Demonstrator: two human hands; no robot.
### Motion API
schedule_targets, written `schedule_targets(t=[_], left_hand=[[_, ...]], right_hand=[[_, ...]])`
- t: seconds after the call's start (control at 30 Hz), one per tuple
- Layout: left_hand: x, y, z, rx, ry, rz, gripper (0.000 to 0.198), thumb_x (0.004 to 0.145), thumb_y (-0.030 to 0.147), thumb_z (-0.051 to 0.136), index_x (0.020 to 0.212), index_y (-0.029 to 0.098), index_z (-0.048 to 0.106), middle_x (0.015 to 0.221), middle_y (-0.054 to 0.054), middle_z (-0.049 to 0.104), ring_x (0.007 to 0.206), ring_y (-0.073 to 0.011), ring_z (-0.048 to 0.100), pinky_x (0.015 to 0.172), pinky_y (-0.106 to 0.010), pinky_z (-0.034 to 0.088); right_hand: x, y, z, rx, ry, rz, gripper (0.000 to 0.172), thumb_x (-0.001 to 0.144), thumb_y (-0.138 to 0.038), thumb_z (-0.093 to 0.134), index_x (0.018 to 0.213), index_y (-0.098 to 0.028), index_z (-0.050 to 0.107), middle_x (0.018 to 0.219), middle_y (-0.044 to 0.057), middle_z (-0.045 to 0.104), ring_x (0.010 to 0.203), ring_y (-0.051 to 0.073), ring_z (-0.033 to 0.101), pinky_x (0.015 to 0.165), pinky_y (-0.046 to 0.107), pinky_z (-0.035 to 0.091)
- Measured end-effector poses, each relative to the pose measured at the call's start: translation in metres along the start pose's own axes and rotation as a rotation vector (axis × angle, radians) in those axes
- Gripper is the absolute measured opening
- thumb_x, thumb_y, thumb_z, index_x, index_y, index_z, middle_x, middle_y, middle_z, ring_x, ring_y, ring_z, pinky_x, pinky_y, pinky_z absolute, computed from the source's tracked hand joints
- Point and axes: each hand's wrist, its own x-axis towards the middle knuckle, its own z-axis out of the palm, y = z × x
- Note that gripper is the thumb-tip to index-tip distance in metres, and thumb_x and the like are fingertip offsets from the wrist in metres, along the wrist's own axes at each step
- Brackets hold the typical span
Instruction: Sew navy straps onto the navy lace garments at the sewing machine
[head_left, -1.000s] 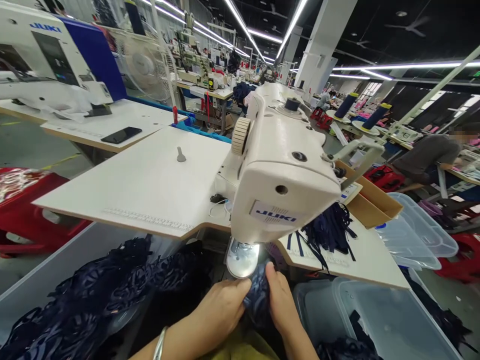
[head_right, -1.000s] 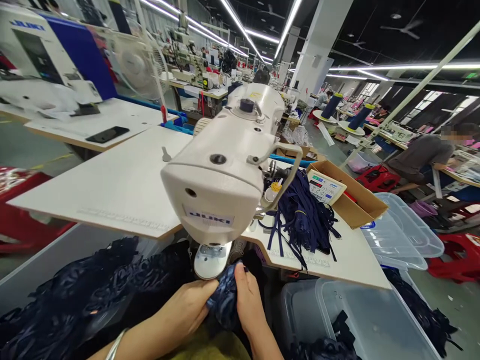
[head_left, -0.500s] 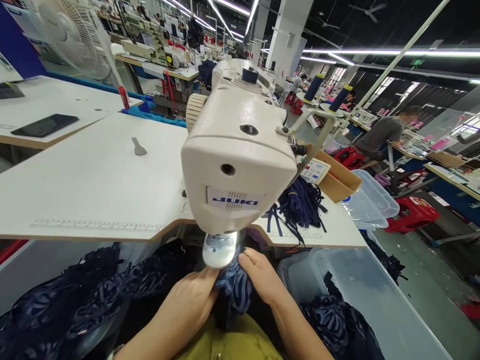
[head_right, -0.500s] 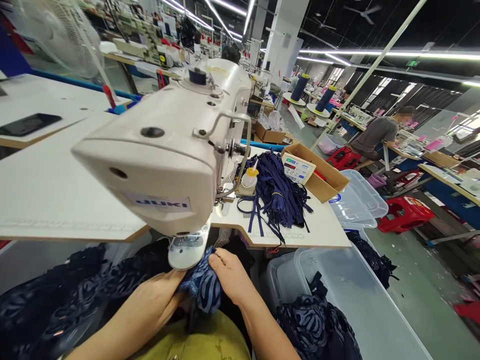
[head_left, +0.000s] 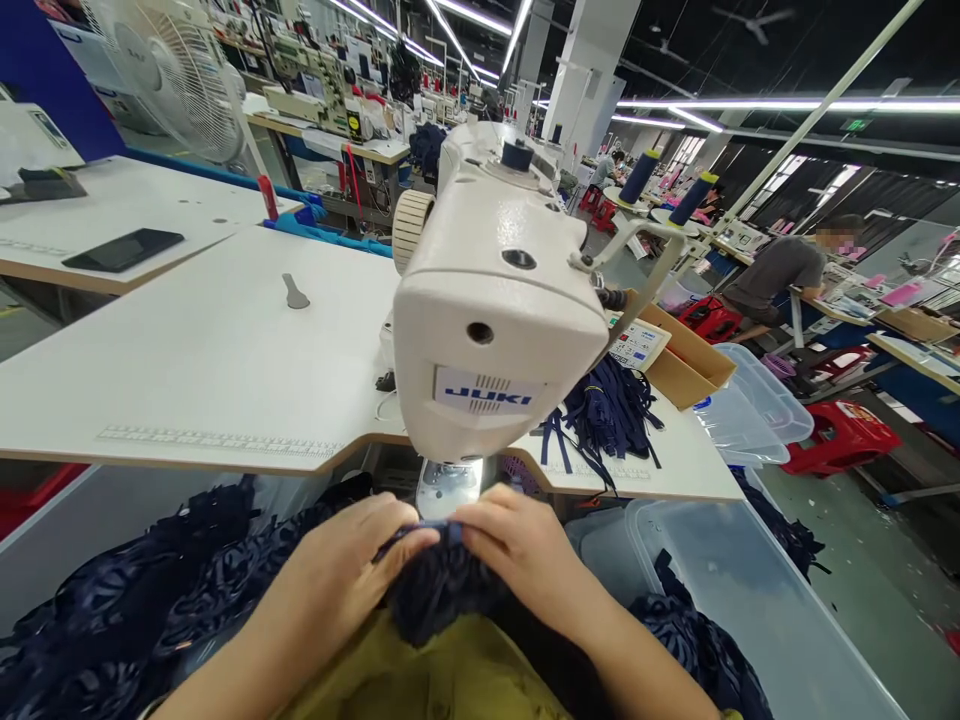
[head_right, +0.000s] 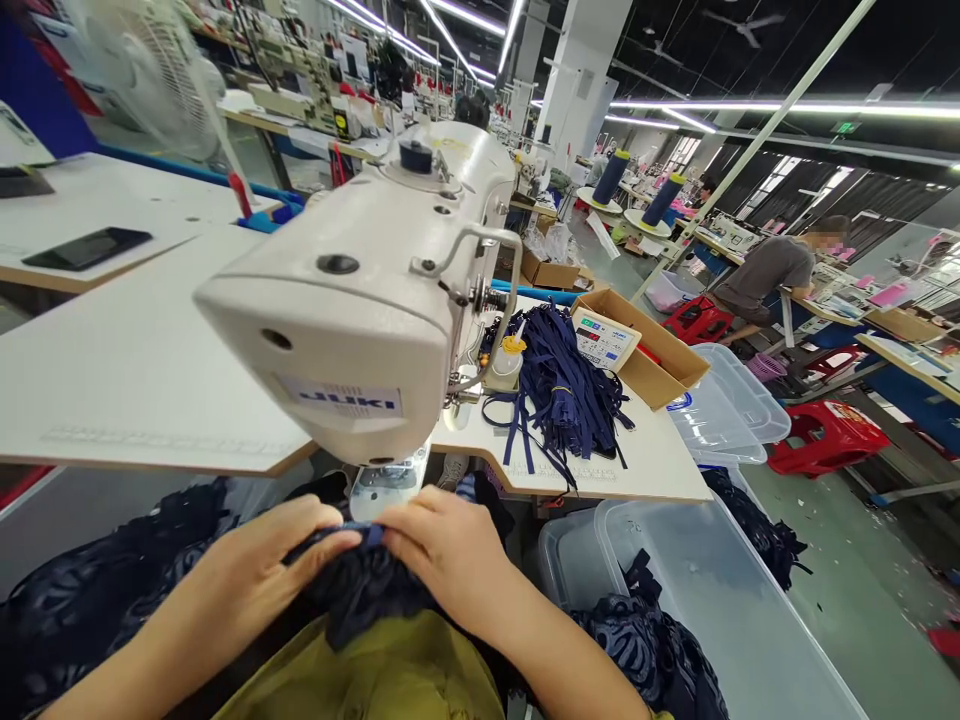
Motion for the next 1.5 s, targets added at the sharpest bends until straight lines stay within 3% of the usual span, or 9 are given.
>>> schedule_targets(t=[0.07,0.13,0.2,0.27,0.37,0.5,0.87,1.13,1.5], left_hand=[[0.004,-0.001,-0.001,0.192,0.222,0.079,0.027,0.094,0.041,0.047,0.091,0.018,0.061,0.079,-0.002,0.063,0.073,-0.0178,0.061,0.071,-0.029,0.047],[0.004,-0.002,0.001,0.297,0.338,0.203,0.022,0.094,0.03,0.049,0.11,0.018,0.059,0.1,-0.008,0.066,0.097,-0.022,0.061,0.089,-0.035,0.044],[0.003,-0.002,0.004,0.31,0.288,0.325,0.033,0.095,0.017,0.042,0.126,0.022,0.052,0.119,-0.007,0.063,0.118,-0.0199,0.053,0.105,-0.035,0.033],[0.002,-0.003,0.007,0.282,0.143,0.401,0.044,0.095,0.009,0.033,0.134,0.025,0.045,0.129,-0.003,0.06,0.126,-0.0141,0.047,0.11,-0.032,0.023],[0.003,-0.005,0.01,0.277,0.036,0.375,0.047,0.094,0.009,0.033,0.137,0.026,0.043,0.132,-0.001,0.059,0.126,-0.0117,0.048,0.108,-0.028,0.023],[0.004,-0.003,0.015,0.294,0.04,0.329,0.049,0.091,0.009,0.035,0.135,0.028,0.046,0.132,0.001,0.059,0.125,-0.0127,0.05,0.103,-0.029,0.025],[0.003,0.01,0.028,0.411,0.205,0.207,0.045,0.095,0.009,0.029,0.127,0.027,0.055,0.127,-0.001,0.063,0.117,-0.0177,0.055,0.102,-0.036,0.026],[0.004,0.01,0.03,0.452,0.187,0.139,0.047,0.091,0.007,0.03,0.125,0.025,0.057,0.122,-0.003,0.065,0.114,-0.0233,0.054,0.098,-0.042,0.027],[0.007,0.016,0.032,0.463,0.232,0.115,0.046,0.092,0.006,0.029,0.12,0.024,0.06,0.119,-0.002,0.067,0.11,-0.023,0.056,0.092,-0.042,0.029]], right_hand=[[0.008,0.004,0.002,0.017,0.105,0.048,0.016,0.094,-0.026,0.052,0.098,-0.024,0.067,0.089,0.001,0.063,0.084,0.013,0.06,0.073,0.02,0.042],[0.014,0.006,0.007,0.057,0.137,0.09,0.014,0.092,-0.02,0.052,0.092,-0.023,0.066,0.088,0.001,0.062,0.084,0.014,0.059,0.073,0.022,0.042],[0.017,0.009,0.013,0.133,0.14,0.151,0.013,0.09,-0.018,0.051,0.091,-0.023,0.063,0.088,0.001,0.063,0.083,0.015,0.059,0.073,0.023,0.042],[0.017,0.01,0.018,0.245,0.171,0.249,0.006,0.087,-0.021,0.052,0.09,-0.022,0.057,0.081,-0.001,0.061,0.075,0.015,0.058,0.069,0.024,0.042],[0.019,0.015,0.025,0.46,0.222,0.409,0.005,0.084,-0.024,0.052,0.084,-0.022,0.048,0.058,-0.008,0.047,0.053,0.011,0.045,0.056,0.022,0.037],[0.026,0.024,0.028,0.604,0.276,0.494,0.008,0.082,-0.027,0.051,0.082,-0.021,0.047,0.048,-0.011,0.037,0.043,0.009,0.032,0.046,0.021,0.03],[0.047,0.032,0.01,0.503,0.188,0.38,0.002,0.081,-0.021,0.049,0.08,-0.02,0.05,0.045,-0.012,0.032,0.042,0.009,0.029,0.046,0.022,0.026],[0.048,0.035,0.012,0.323,0.23,0.322,0.013,0.085,-0.021,0.045,0.094,-0.019,0.055,0.051,-0.008,0.042,0.051,0.012,0.041,0.051,0.023,0.029],[0.05,0.038,0.013,0.23,0.249,0.314,0.017,0.084,-0.021,0.044,0.092,-0.021,0.06,0.054,-0.004,0.05,0.059,0.016,0.052,0.062,0.025,0.041]])
